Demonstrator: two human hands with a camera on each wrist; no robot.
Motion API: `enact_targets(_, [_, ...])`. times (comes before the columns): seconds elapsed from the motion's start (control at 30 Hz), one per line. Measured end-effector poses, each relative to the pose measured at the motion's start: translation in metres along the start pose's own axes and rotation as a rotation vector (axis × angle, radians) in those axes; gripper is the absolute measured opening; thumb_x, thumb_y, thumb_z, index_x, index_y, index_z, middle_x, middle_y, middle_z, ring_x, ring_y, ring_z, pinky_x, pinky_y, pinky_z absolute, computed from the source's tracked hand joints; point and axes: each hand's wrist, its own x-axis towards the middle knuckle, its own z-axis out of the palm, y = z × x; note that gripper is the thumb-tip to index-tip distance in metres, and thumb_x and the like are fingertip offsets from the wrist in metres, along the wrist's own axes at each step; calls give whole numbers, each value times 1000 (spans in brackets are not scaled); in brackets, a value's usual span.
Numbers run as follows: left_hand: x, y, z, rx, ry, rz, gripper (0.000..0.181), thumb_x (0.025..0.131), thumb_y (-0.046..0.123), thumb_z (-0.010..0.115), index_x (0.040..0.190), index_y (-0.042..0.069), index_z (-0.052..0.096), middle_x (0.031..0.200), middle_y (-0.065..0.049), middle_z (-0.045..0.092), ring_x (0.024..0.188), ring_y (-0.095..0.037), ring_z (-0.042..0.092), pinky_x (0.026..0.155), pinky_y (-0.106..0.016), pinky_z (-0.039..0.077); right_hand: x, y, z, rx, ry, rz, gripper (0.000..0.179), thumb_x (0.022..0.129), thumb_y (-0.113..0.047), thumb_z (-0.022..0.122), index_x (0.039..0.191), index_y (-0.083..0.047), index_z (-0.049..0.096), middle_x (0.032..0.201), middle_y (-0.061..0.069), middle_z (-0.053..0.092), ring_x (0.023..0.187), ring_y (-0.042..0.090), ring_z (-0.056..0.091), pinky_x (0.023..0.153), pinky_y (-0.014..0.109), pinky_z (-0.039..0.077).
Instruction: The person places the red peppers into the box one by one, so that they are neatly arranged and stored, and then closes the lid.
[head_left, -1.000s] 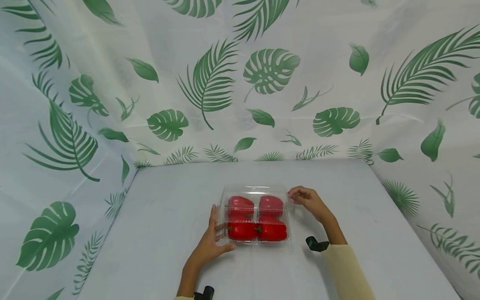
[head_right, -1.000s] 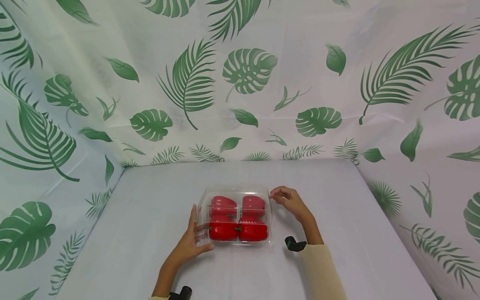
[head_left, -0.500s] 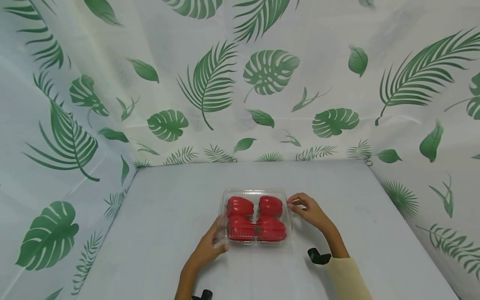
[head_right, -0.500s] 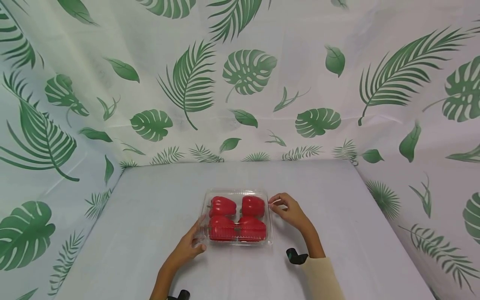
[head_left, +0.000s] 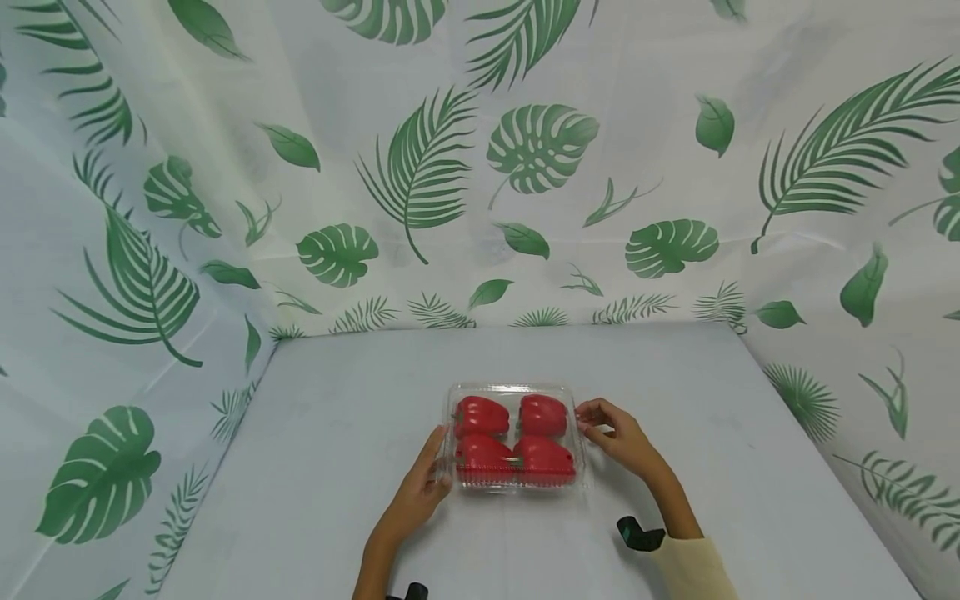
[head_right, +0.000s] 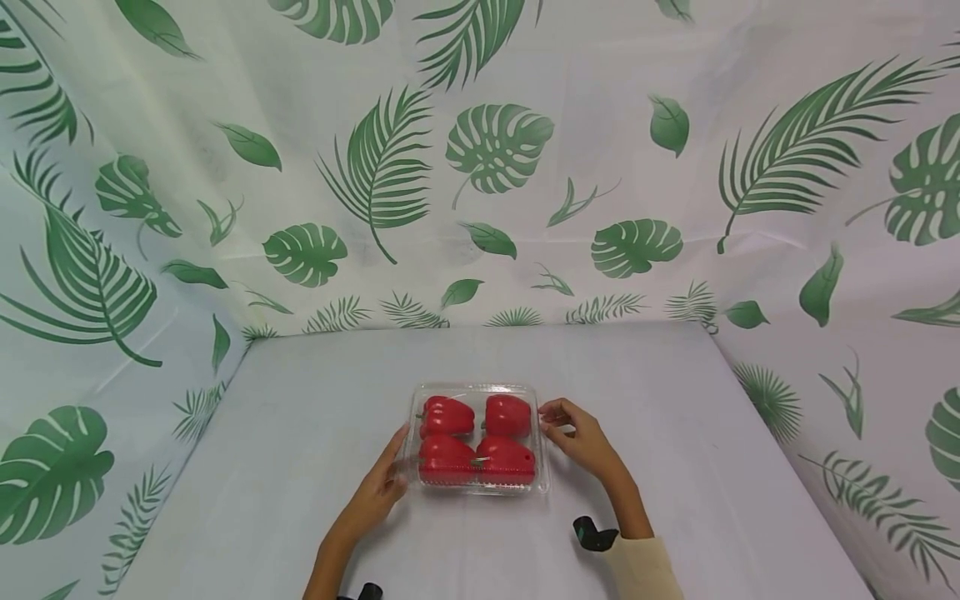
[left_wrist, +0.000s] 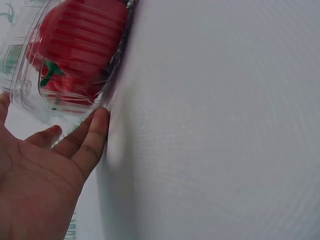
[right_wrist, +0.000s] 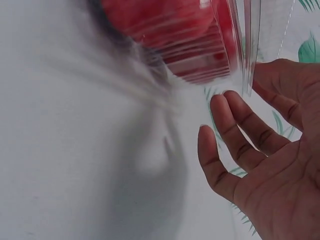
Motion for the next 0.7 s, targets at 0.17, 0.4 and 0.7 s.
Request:
enact_targets(0.17, [2,3,5,27,48,-88,74,95,27,62,156,33,21,163,-10,23,133,-49,44,96,-54,53,-14,-4,5,0,4,13,35,96,-16,62,129,-5,54,105,11,67,94,10,63,79,18,56])
enact_targets(0.4, [3,5,8,43,61,-140,76,90,42,67,152,43,25,161,-4,29,132,-45,47,95,-51,55,-47,-13,6,217,-42,159,54,98,-16,59,144,-2,35,109,21,62,88,5,64,70,29,60])
enact_targets(0.7, [3,7,5,50,73,-109,78,89,40,69,153,41,25,160,-5,31,132,-46,47,90,-49,57,-68,-15,4,416,-206,238,30,100,-14,53,115,11,44,90,14,66,76,15,66,58,31,57])
